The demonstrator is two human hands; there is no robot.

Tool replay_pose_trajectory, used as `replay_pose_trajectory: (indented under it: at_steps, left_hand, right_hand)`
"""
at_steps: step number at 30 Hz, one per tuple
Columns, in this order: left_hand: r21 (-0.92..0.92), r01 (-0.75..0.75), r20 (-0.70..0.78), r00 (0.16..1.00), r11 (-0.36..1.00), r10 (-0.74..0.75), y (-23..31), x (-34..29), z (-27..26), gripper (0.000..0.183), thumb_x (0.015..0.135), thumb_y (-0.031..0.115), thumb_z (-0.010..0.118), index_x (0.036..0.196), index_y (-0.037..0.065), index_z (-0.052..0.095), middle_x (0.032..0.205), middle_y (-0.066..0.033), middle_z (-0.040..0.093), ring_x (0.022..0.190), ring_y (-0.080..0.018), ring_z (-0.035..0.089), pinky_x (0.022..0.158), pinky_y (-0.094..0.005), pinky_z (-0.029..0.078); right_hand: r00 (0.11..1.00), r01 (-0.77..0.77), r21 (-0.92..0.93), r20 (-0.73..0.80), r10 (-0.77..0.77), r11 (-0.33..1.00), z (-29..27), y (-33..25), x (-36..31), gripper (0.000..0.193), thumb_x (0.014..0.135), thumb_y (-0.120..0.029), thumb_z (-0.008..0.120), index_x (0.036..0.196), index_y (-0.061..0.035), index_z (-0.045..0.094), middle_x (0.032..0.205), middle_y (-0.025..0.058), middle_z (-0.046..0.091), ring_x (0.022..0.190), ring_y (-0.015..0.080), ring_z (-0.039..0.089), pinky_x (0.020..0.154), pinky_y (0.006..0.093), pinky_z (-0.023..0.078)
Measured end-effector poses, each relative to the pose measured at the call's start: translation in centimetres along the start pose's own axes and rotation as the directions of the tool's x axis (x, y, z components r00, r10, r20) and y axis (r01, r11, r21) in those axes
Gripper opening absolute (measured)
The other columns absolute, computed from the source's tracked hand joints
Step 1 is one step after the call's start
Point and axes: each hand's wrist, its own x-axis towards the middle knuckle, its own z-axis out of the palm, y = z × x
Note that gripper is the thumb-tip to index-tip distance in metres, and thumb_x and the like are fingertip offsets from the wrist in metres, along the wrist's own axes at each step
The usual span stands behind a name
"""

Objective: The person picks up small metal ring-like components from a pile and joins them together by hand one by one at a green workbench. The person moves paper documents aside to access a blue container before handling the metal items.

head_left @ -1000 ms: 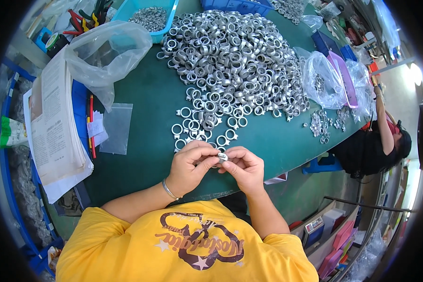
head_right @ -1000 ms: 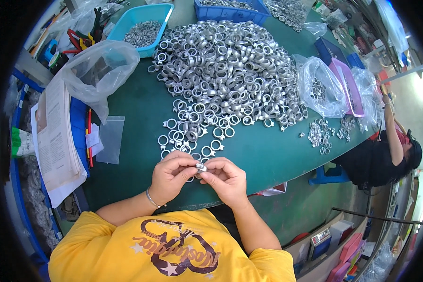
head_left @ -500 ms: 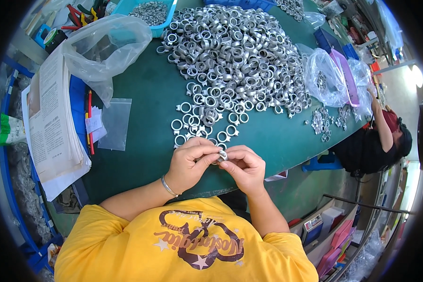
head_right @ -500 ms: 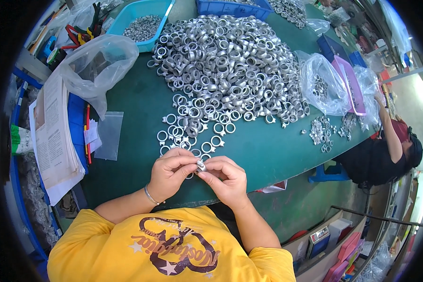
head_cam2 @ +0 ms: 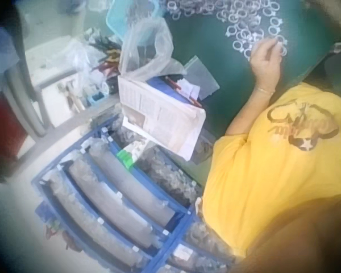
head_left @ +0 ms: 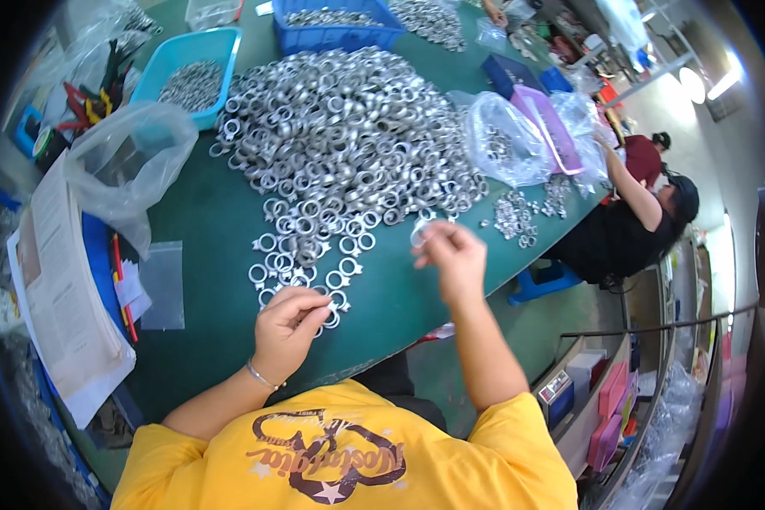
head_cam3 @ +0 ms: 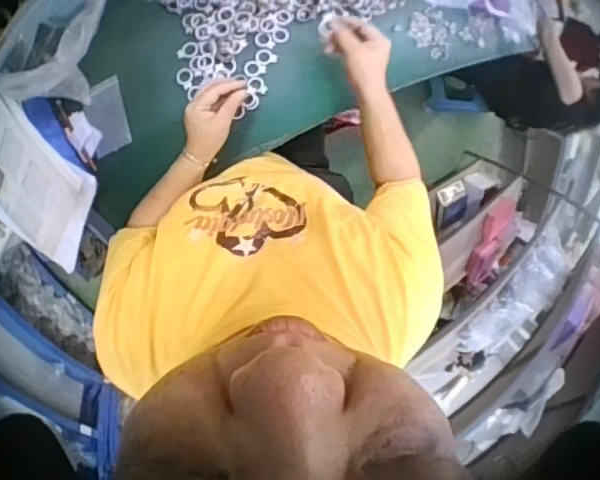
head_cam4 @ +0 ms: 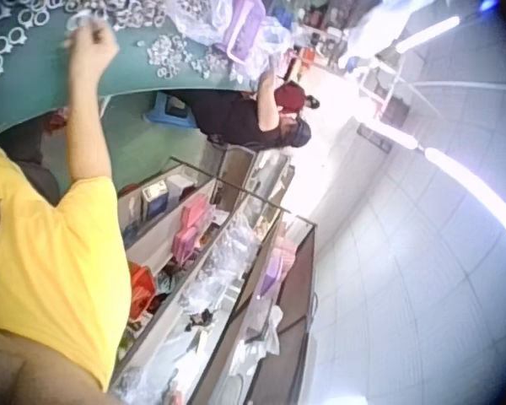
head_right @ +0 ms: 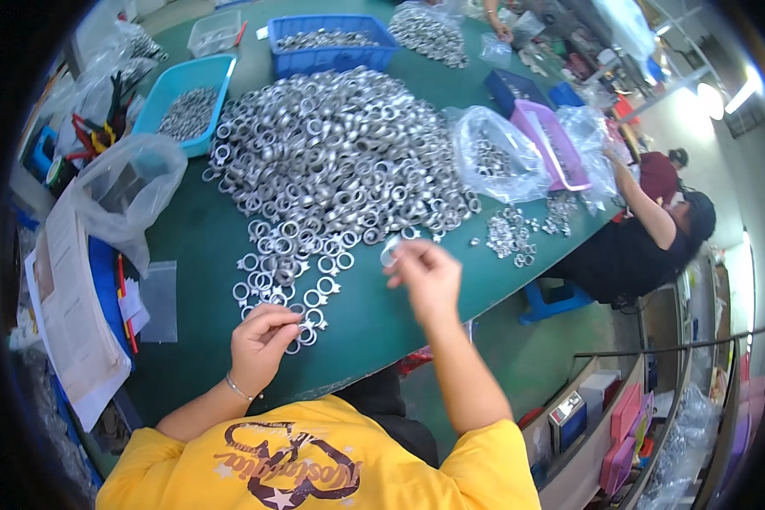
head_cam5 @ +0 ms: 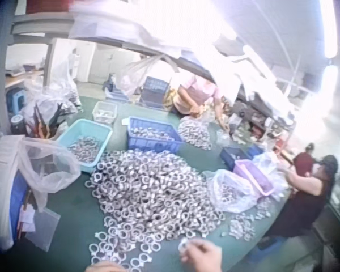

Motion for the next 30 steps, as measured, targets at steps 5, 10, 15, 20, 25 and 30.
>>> replay_pose_trajectory:
  at_steps: [5,10,15,20,25,30]
  left_hand:
    - [-0.053,0.011,0.027,1.000,0.999,-0.009,-0.6,0.3,0.6,0.011,0.081,-0.002,0.063,0.092,-0.003,0.065,0.091,-0.0058,0.058,0.073,-0.0092,0.057,0.063,-0.0187,0.047]
    - [-0.061,0.020,-0.046,0.999,0.998,-0.022,-0.7,0.2,0.1,0.009,0.084,0.000,0.059,0.092,-0.003,0.064,0.089,-0.0054,0.057,0.072,-0.0103,0.060,0.064,-0.0188,0.049]
    - [-0.131,0.035,-0.044,0.998,0.991,-0.041,-0.5,0.2,-0.2,0.010,0.085,-0.001,0.057,0.094,-0.003,0.062,0.091,-0.0052,0.055,0.073,-0.0092,0.060,0.064,-0.0189,0.050]
    - [-0.104,0.052,-0.003,0.999,0.993,-0.053,-0.5,0.2,-0.4,0.011,0.087,-0.001,0.055,0.097,-0.004,0.060,0.093,-0.0060,0.055,0.077,-0.0102,0.059,0.069,-0.0196,0.049]
    - [-0.229,0.145,0.043,0.989,0.963,-0.139,-0.4,0.0,0.2,0.019,0.084,-0.003,0.060,0.103,-0.004,0.058,0.099,-0.0082,0.058,0.084,-0.0120,0.061,0.075,-0.0219,0.050]
    - [-0.202,0.245,0.192,0.959,0.948,-0.207,-0.4,-0.2,-0.2,0.036,0.083,-0.001,0.063,0.116,-0.004,0.052,0.103,-0.0111,0.062,0.090,-0.0143,0.062,0.081,-0.0254,0.051]
  right_hand:
    - [0.892,0.290,0.304,-0.428,-0.142,0.907,-9.1,-1.7,10.1,0.041,0.090,-0.011,0.053,0.121,0.0138,0.039,0.106,0.0217,0.057,0.094,0.0284,0.063,0.075,0.0335,0.055]
    - [0.997,0.027,-0.144,-0.070,-0.038,0.989,-3.3,-1.9,5.9,0.018,0.085,-0.011,0.058,0.095,0.0029,0.063,0.083,0.0064,0.065,0.075,0.0163,0.064,0.060,0.0256,0.051]
    - [0.934,0.319,-0.605,0.332,-0.133,0.730,4.9,1.5,-0.6,0.015,0.077,-0.017,0.065,0.078,-0.0021,0.067,0.076,0.0136,0.065,0.068,0.0268,0.063,0.063,0.0356,0.050]
    - [0.949,0.296,-0.788,0.307,-0.072,0.540,6.1,1.6,-1.9,0.020,0.074,-0.023,0.066,0.074,-0.0031,0.066,0.082,0.0136,0.062,0.074,0.0324,0.062,0.067,0.0397,0.049]
    - [0.828,0.558,-0.422,0.347,-0.441,0.715,5.8,2.0,-4.2,0.013,0.072,-0.001,0.067,0.085,-0.0028,0.065,0.083,0.0084,0.060,0.069,0.0220,0.060,0.058,0.0294,0.050]
    - [0.655,0.754,-0.261,0.363,-0.663,0.602,7.1,1.3,-6.3,0.020,0.067,0.007,0.069,0.084,-0.0005,0.064,0.087,0.0106,0.060,0.072,0.0228,0.061,0.062,0.0286,0.051]
